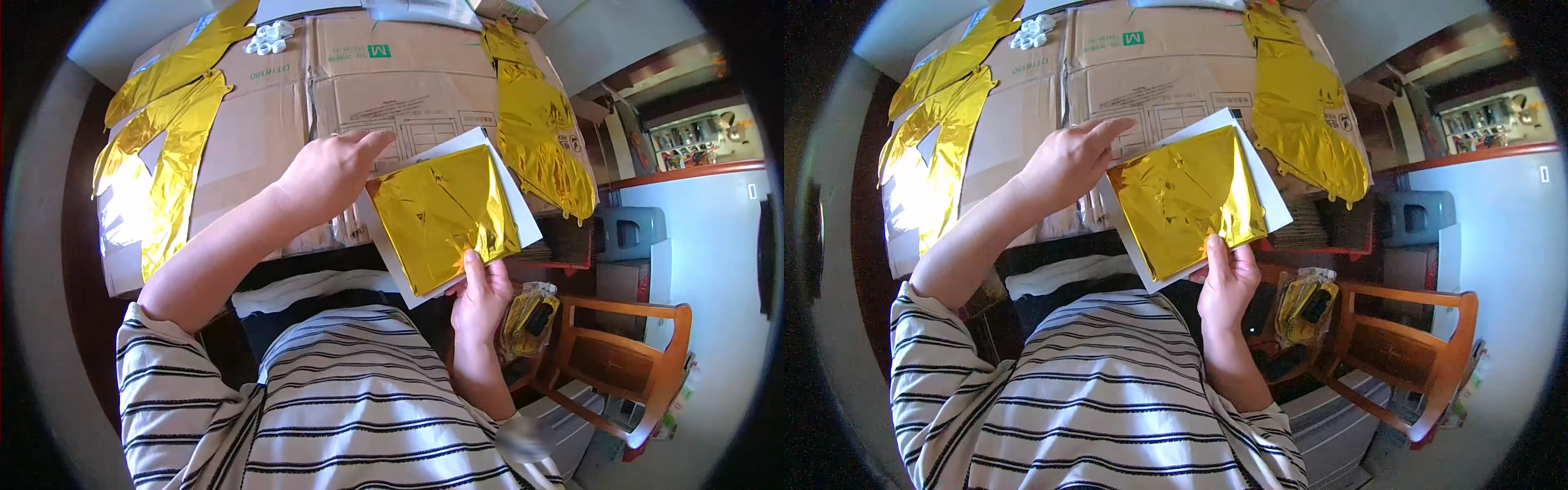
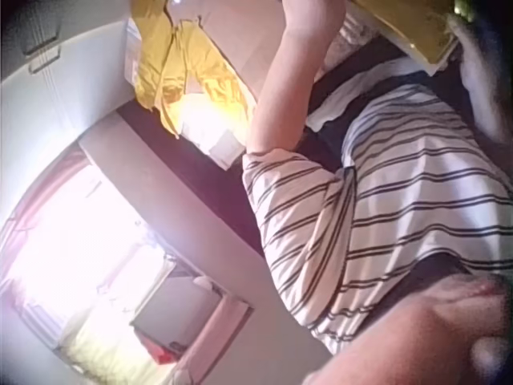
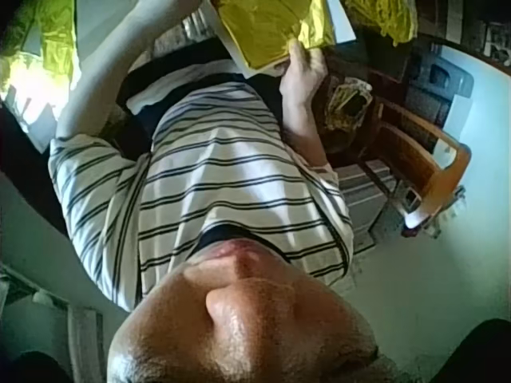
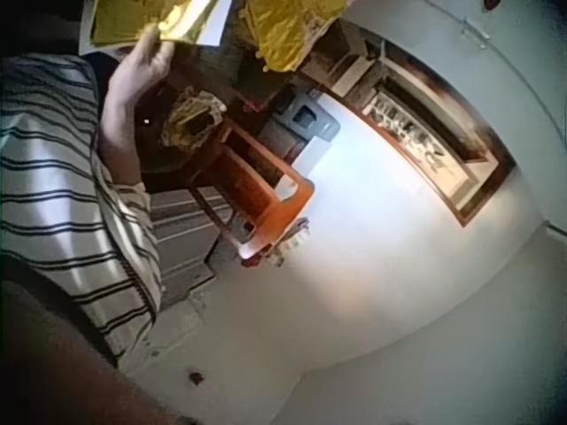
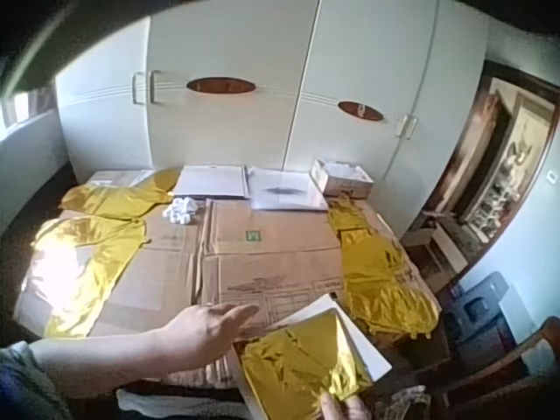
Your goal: The recorder folds and flattens gold foil bags on a workbench.
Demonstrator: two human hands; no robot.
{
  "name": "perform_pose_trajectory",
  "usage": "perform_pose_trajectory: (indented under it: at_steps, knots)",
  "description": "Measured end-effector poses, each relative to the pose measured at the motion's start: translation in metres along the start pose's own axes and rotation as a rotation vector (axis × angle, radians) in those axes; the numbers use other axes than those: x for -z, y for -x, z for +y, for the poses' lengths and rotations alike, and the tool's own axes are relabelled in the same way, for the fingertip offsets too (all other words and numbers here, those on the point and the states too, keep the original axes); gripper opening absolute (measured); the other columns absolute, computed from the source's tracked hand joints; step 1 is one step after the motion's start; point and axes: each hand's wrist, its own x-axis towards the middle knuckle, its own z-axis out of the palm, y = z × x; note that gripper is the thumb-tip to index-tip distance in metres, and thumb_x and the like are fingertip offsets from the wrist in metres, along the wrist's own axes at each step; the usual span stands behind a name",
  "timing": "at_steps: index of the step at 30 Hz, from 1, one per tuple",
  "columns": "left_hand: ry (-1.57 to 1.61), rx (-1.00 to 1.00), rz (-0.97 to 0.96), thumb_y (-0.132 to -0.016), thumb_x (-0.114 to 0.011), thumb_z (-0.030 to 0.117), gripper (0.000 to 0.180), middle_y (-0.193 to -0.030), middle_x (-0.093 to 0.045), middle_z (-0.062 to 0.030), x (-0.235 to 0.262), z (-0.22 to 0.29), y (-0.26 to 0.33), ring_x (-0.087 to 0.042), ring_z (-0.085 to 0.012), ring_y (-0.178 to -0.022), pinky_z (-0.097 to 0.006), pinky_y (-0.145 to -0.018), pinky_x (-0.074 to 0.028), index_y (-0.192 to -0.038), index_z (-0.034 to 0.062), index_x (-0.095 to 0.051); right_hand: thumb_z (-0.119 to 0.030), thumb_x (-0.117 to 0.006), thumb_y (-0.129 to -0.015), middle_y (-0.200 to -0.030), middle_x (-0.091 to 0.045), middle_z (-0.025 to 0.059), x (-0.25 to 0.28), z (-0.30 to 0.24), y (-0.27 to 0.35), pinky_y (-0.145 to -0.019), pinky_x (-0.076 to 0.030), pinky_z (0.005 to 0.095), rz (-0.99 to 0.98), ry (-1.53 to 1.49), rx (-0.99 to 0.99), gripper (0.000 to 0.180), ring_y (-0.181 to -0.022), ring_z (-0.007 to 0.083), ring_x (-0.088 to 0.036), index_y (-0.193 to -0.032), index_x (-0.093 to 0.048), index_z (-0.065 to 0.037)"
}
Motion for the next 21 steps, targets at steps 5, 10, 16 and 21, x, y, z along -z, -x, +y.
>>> perform_pose_trajectory:
  at_steps: [5, 10, 16, 21]
  knots:
    - [-0.209, -0.132, 0.114, -0.086, -0.065, 0.005, 0.048, -0.099, -0.065, -0.0145, 0.0, 0.011, 0.004, -0.069, -0.0331, -0.083, -0.04, -0.074, -0.058, -0.133, 0.002, -0.053, -0.009, -0.062, -0.1, -0.093, -0.069, 0.0048, -0.004, 0.016, -0.004, -0.047, -0.048, 0.024, 0.027, -0.013, 0.088, 0.017, -0.064, 0.009, -0.062, -0.115, -0.064, -0.002]
    - [-0.357, -0.162, 0.11, -0.081, -0.067, 0.006, 0.056, -0.094, -0.06, -0.0117, -0.003, 0.032, 0.009, -0.067, -0.0291, -0.085, -0.037, -0.076, -0.056, -0.134, 0.0008, -0.049, -0.011, -0.061, -0.102, -0.094, -0.069, 0.0044, -0.021, 0.009, 0.002, -0.05, -0.052, 0.0249, -0.005, -0.024, 0.054, 0.023, -0.068, 0.0063, -0.06, -0.12, -0.064, 0.002]
    - [-0.394, -0.113, -0.014, -0.077, -0.069, 0.007, 0.053, -0.096, -0.06, -0.0117, -0.003, 0.038, 0.015, -0.068, -0.0283, -0.09, -0.037, -0.075, -0.056, -0.127, 0.0004, -0.052, -0.019, -0.064, -0.101, -0.093, -0.069, 0.0036, -0.026, 0.014, -0.001, -0.052, -0.052, 0.0235, -0.082, -0.121, -0.08, 0.025, -0.067, 0.0075, -0.062, -0.118, -0.065, -0.001]
    - [-0.37, 0.032, -0.151, -0.078, -0.068, 0.007, 0.038, -0.098, -0.062, -0.0125, -0.009, 0.031, -0.004, -0.068, -0.0294, -0.095, -0.039, -0.077, -0.055, -0.113, 0.0032, -0.056, -0.021, -0.068, -0.099, -0.091, -0.07, 0.0033, -0.028, 0.018, -0.003, -0.051, -0.051, 0.0237, -0.12, -0.124, -0.164, 0.024, -0.062, 0.0088, -0.063, -0.115, -0.066, -0.002]
